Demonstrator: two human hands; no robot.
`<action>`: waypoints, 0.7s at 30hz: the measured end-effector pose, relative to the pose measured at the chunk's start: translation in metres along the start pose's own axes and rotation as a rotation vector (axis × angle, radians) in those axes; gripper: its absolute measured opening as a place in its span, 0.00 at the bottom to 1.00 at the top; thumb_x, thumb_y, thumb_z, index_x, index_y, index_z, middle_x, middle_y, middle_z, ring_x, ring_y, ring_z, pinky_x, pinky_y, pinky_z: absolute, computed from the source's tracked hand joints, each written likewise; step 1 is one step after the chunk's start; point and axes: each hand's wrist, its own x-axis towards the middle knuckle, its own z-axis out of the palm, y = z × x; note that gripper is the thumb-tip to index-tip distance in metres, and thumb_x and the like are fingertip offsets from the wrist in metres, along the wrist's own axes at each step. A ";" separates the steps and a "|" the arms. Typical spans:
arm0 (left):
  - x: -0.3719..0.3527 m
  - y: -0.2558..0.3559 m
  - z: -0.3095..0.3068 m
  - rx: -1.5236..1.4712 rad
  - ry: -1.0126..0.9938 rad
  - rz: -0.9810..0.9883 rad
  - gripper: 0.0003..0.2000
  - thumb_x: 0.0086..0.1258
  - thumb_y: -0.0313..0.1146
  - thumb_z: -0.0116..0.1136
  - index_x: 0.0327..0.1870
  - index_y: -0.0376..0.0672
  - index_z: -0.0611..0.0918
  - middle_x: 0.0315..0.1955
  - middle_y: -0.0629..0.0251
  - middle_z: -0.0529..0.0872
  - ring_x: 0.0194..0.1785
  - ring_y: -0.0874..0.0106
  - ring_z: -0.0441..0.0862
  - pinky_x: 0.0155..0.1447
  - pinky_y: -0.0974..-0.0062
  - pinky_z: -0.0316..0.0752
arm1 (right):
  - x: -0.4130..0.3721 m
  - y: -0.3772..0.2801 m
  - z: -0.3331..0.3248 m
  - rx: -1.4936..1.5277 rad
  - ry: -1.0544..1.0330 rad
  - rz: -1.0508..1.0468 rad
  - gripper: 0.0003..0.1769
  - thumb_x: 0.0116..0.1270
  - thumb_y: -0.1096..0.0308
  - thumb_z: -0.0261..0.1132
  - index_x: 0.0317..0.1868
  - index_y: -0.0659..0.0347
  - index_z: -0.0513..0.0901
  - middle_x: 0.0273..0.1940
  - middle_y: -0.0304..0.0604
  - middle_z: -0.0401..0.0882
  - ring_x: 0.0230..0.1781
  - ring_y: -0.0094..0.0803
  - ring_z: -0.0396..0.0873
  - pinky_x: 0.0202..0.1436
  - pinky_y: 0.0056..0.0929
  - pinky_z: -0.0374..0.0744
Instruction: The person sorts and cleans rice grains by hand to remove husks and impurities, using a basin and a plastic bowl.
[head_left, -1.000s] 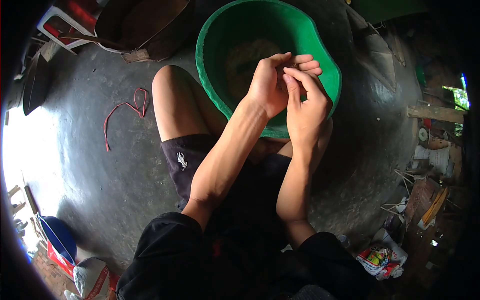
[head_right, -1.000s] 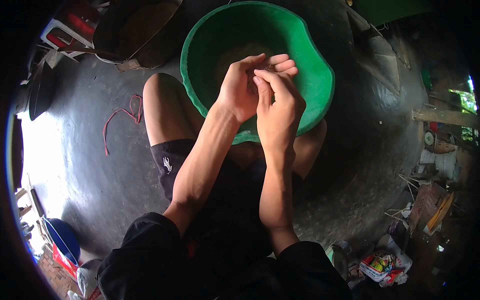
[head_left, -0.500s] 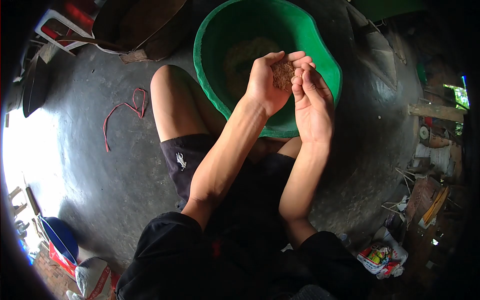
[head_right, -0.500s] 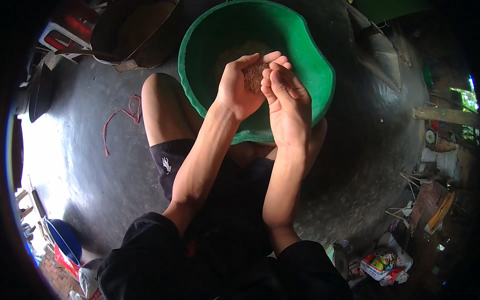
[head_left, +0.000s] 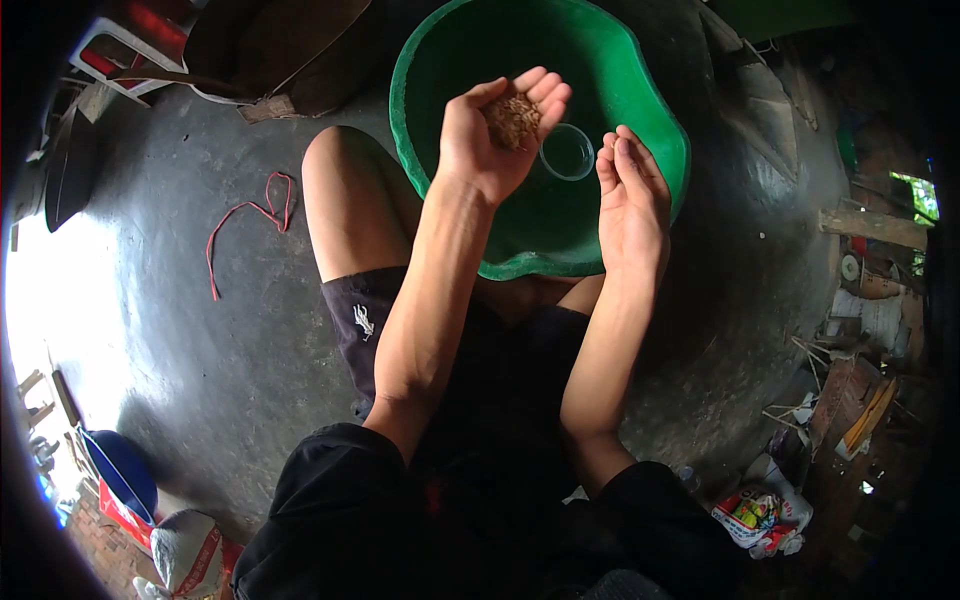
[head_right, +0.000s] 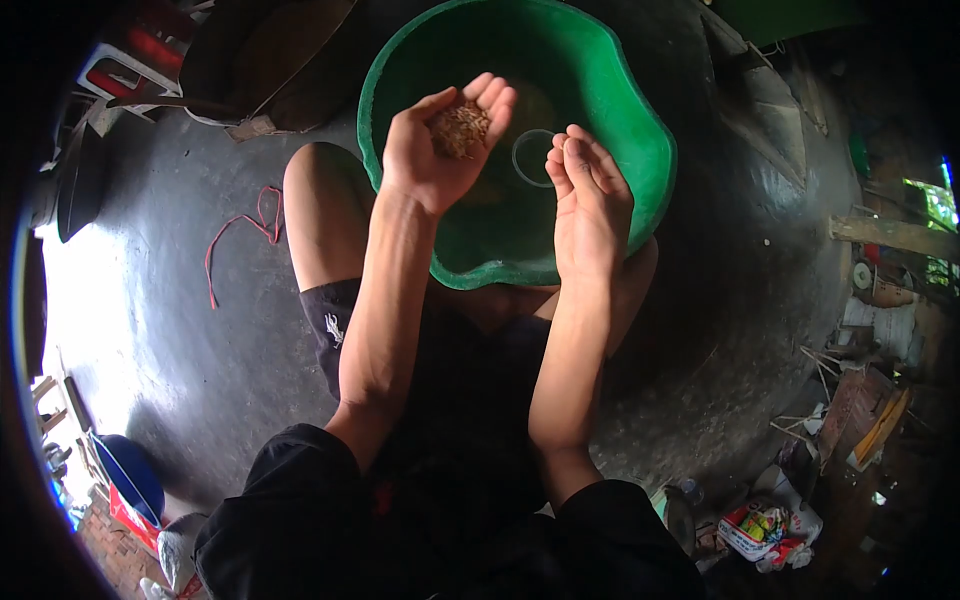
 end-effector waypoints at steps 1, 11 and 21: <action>0.001 0.004 -0.002 0.000 0.002 0.001 0.20 0.78 0.30 0.35 0.61 0.23 0.71 0.55 0.43 0.79 0.61 0.52 0.78 0.68 0.57 0.74 | 0.004 0.004 -0.003 0.000 0.000 0.002 0.14 0.70 0.73 0.65 0.53 0.71 0.81 0.47 0.44 0.83 0.45 0.26 0.82 0.53 0.21 0.81; 0.002 0.026 -0.011 -0.135 0.002 0.043 0.20 0.77 0.32 0.35 0.59 0.24 0.72 0.53 0.44 0.81 0.59 0.51 0.80 0.64 0.57 0.78 | 0.028 0.043 -0.034 -0.218 0.157 -0.055 0.12 0.69 0.73 0.67 0.51 0.66 0.84 0.44 0.43 0.86 0.43 0.25 0.82 0.49 0.20 0.80; 0.001 0.019 -0.009 -0.128 -0.012 0.011 0.21 0.76 0.32 0.35 0.59 0.25 0.73 0.53 0.44 0.81 0.58 0.52 0.80 0.64 0.57 0.78 | 0.032 0.044 -0.039 -0.163 0.143 -0.080 0.14 0.70 0.78 0.63 0.55 0.67 0.82 0.50 0.48 0.85 0.46 0.27 0.82 0.52 0.23 0.80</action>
